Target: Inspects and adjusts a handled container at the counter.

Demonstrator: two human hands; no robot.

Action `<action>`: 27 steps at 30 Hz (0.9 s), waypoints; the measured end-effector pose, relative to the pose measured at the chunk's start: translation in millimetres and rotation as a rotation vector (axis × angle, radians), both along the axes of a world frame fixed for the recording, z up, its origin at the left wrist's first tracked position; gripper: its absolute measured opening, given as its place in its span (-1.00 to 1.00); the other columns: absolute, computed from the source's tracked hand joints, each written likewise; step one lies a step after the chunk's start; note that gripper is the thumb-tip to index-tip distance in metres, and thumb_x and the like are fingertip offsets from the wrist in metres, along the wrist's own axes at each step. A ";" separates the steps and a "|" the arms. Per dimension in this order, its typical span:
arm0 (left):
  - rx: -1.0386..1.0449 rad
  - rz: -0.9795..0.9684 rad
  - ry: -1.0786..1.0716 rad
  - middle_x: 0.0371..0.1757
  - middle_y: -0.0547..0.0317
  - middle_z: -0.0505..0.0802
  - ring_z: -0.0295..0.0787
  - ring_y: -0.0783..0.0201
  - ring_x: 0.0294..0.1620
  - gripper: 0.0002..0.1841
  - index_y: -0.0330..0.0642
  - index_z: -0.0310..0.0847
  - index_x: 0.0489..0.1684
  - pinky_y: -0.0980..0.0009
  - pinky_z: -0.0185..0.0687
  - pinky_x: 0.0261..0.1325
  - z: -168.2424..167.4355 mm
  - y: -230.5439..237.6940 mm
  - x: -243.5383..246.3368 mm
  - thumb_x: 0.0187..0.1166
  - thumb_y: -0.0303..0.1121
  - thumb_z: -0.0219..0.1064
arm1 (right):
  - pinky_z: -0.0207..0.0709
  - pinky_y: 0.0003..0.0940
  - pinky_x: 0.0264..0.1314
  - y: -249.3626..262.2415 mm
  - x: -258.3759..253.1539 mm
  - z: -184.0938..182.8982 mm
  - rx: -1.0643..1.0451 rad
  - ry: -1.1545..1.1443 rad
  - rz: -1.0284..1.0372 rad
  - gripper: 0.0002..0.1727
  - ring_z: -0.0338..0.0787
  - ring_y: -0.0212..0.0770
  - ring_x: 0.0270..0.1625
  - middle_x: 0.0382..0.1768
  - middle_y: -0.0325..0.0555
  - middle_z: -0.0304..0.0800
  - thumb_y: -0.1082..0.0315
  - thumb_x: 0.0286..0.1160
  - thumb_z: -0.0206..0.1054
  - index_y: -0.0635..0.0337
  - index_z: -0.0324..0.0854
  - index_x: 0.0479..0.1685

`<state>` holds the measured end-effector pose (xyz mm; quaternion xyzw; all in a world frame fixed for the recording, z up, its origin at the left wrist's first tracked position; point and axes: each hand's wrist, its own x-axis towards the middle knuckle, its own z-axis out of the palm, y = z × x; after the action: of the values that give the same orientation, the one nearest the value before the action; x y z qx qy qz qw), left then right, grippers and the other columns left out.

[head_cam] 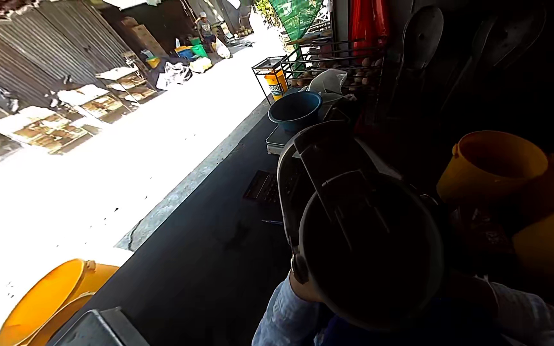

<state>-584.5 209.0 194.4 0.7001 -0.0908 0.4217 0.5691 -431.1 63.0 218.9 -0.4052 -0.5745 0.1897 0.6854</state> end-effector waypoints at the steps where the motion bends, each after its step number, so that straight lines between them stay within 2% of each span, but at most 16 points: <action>1: -0.004 -0.098 -0.033 0.54 0.36 0.64 0.50 0.53 0.55 0.03 -0.09 0.26 0.70 0.46 0.40 0.63 10.9 0.8 10.2 0.11 -0.04 0.75 | 0.35 -0.63 0.61 -13.7 -10.7 20.3 -0.124 0.106 0.017 0.16 0.51 -0.55 0.52 0.47 0.03 0.57 0.09 0.02 0.74 0.61 0.14 0.59; 3: -0.003 -0.208 -0.079 0.55 0.28 0.63 0.51 0.44 0.55 -0.08 -0.09 0.30 0.69 0.38 0.44 0.62 33.8 -1.4 33.6 0.26 0.03 0.63 | 0.34 -0.80 0.49 -24.6 -14.2 72.8 -0.395 0.195 -0.100 0.08 0.62 -0.68 0.37 0.31 0.03 0.75 0.32 -0.27 0.80 0.64 0.36 0.45; 4: 0.011 -0.220 -0.081 0.52 0.27 0.65 0.53 0.43 0.53 -0.17 -0.08 0.37 0.64 0.37 0.44 0.61 44.7 -3.9 41.0 0.34 0.04 0.56 | 0.31 -0.81 0.51 -26.4 -8.7 85.8 -0.454 0.214 -0.103 0.03 0.60 -0.67 0.38 0.32 0.07 0.73 0.37 -0.20 0.78 0.65 0.37 0.46; 6: 0.122 -0.146 -0.051 0.46 0.29 0.70 0.53 0.48 0.52 -0.36 -0.05 0.49 0.53 0.39 0.38 0.64 74.0 -14.7 48.9 0.52 0.09 0.40 | 0.29 -0.78 0.55 -27.4 2.2 84.0 -0.345 0.189 -0.089 -0.10 0.59 -0.62 0.44 0.34 0.13 0.72 0.33 0.00 0.70 0.66 0.41 0.43; 8: 0.332 -0.034 -0.030 0.46 0.15 0.69 0.48 0.40 0.58 -0.31 -0.10 0.44 0.53 0.28 0.14 0.78 86.1 -18.9 53.6 0.52 0.16 0.35 | 0.26 -0.76 0.56 -31.6 13.5 76.9 -0.270 0.001 -0.110 -0.36 0.59 -0.60 0.44 0.35 0.09 0.75 0.32 0.39 0.46 0.60 0.49 0.42; 9: 0.437 0.002 -0.038 0.55 0.22 0.62 0.40 0.38 0.66 -0.24 0.04 0.33 0.63 0.20 0.04 0.84 84.4 -17.3 56.3 0.50 0.25 0.31 | 0.25 -0.77 0.56 -39.8 17.6 75.3 -0.304 -0.111 -0.140 -0.44 0.60 -0.61 0.44 0.34 0.02 0.76 0.33 0.49 0.38 0.52 0.54 0.42; 11: 0.528 0.014 -0.062 0.66 0.20 0.52 0.31 0.32 0.73 -0.14 0.06 0.17 0.72 0.16 -0.01 0.86 85.4 -18.7 61.1 0.50 0.35 0.23 | 0.46 -0.66 0.32 -65.4 12.3 71.5 -0.372 -0.145 -0.302 -0.56 0.78 -0.52 0.15 0.09 -0.01 0.91 0.44 0.24 0.51 0.50 0.71 0.14; 12: 0.533 -0.009 -0.064 0.70 0.15 0.47 0.26 0.26 0.77 -0.12 0.03 0.12 0.76 0.14 -0.02 0.87 83.2 -19.1 63.6 0.52 0.36 0.21 | 0.48 -0.67 0.24 -67.0 11.8 58.1 -0.340 -0.121 -0.361 -0.56 0.79 -0.55 0.04 -0.03 -0.08 0.93 0.44 0.08 0.62 0.45 0.74 0.02; 13: 0.523 -0.037 -0.058 0.73 0.08 0.42 0.21 0.19 0.80 -0.09 0.00 0.09 0.78 0.10 -0.03 0.88 79.2 -18.2 66.8 0.53 0.38 0.19 | 0.52 -0.75 0.24 -40.8 31.4 -1.4 0.176 -0.229 -0.374 -0.45 0.80 -0.55 0.06 -0.08 -0.01 0.88 0.25 0.12 0.66 0.51 0.62 -0.01; 14: 0.509 -0.055 -0.036 0.76 0.03 0.38 0.15 0.14 0.83 -0.05 -0.03 0.07 0.80 0.08 -0.06 0.89 75.6 -17.2 69.5 0.52 0.42 0.18 | 0.46 -0.68 0.43 -21.8 41.4 -27.3 0.390 -0.236 -0.336 -0.27 0.73 -0.52 0.24 0.08 0.01 0.81 0.09 0.26 0.62 0.52 0.47 0.22; 15: 0.491 -0.053 -0.010 0.77 -0.02 0.36 0.11 0.12 0.84 0.00 -0.09 0.09 0.80 0.09 -0.07 0.89 73.8 -17.4 71.3 0.49 0.46 0.16 | 0.38 -0.63 0.57 -17.7 41.6 -28.1 0.408 -0.190 -0.297 -0.16 0.64 -0.56 0.38 0.24 -0.07 0.74 0.02 0.31 0.61 0.45 0.35 0.41; 16: 0.483 -0.022 0.012 0.76 -0.06 0.36 0.11 0.12 0.84 0.03 -0.14 0.10 0.78 0.10 -0.07 0.88 73.4 -18.4 72.0 0.48 0.49 0.15 | 0.36 -0.65 0.60 -22.9 36.1 -9.2 0.343 -0.093 -0.265 -0.18 0.60 -0.65 0.41 0.28 -0.22 0.74 0.06 0.30 0.64 0.35 0.37 0.45; 18: 0.485 0.097 0.057 0.76 -0.06 0.39 0.11 0.14 0.85 0.06 -0.19 0.15 0.77 0.11 -0.13 0.89 72.3 -22.3 67.3 0.46 0.53 0.08 | 0.37 -0.75 0.51 -36.2 23.1 48.6 0.162 0.105 -0.237 -0.41 0.61 -0.82 0.31 0.17 -0.46 0.82 0.22 0.29 0.62 0.22 0.56 0.30; 22: 0.434 0.424 0.122 0.81 0.23 0.35 0.04 0.26 0.87 -0.07 0.07 0.20 0.78 0.14 -0.13 0.89 34.8 -9.1 41.2 0.53 0.53 -0.04 | 0.36 -0.70 0.58 -14.8 37.4 67.5 0.258 0.016 -0.291 -0.44 0.57 -0.71 0.45 0.30 -0.30 0.77 0.16 0.47 0.46 0.36 0.54 0.33; 25: 0.325 0.653 0.207 0.77 0.02 0.40 0.10 0.19 0.86 -0.09 -0.14 0.25 0.74 0.15 -0.02 0.87 -17.9 21.8 1.4 0.62 0.44 -0.05 | 0.41 -0.70 0.52 -15.7 38.9 91.0 0.200 0.176 -0.235 -0.59 0.62 -0.65 0.42 0.25 -0.27 0.81 0.29 0.49 0.41 0.37 0.61 0.22; 27: 0.235 0.797 0.299 0.63 -0.45 0.44 0.21 0.00 0.79 -0.10 -0.63 0.25 0.57 0.17 0.05 0.81 -22.1 23.8 -25.2 0.73 0.24 0.03 | 0.43 -0.64 0.54 -3.9 50.0 84.5 0.232 0.144 -0.226 -0.59 0.60 -0.58 0.48 0.32 -0.17 0.76 0.29 0.69 0.22 0.47 0.54 0.31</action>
<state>-609.7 232.8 172.4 0.7937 0.2224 0.4891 0.2852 -381.1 59.1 303.5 -0.3707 -0.4925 0.0724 0.7841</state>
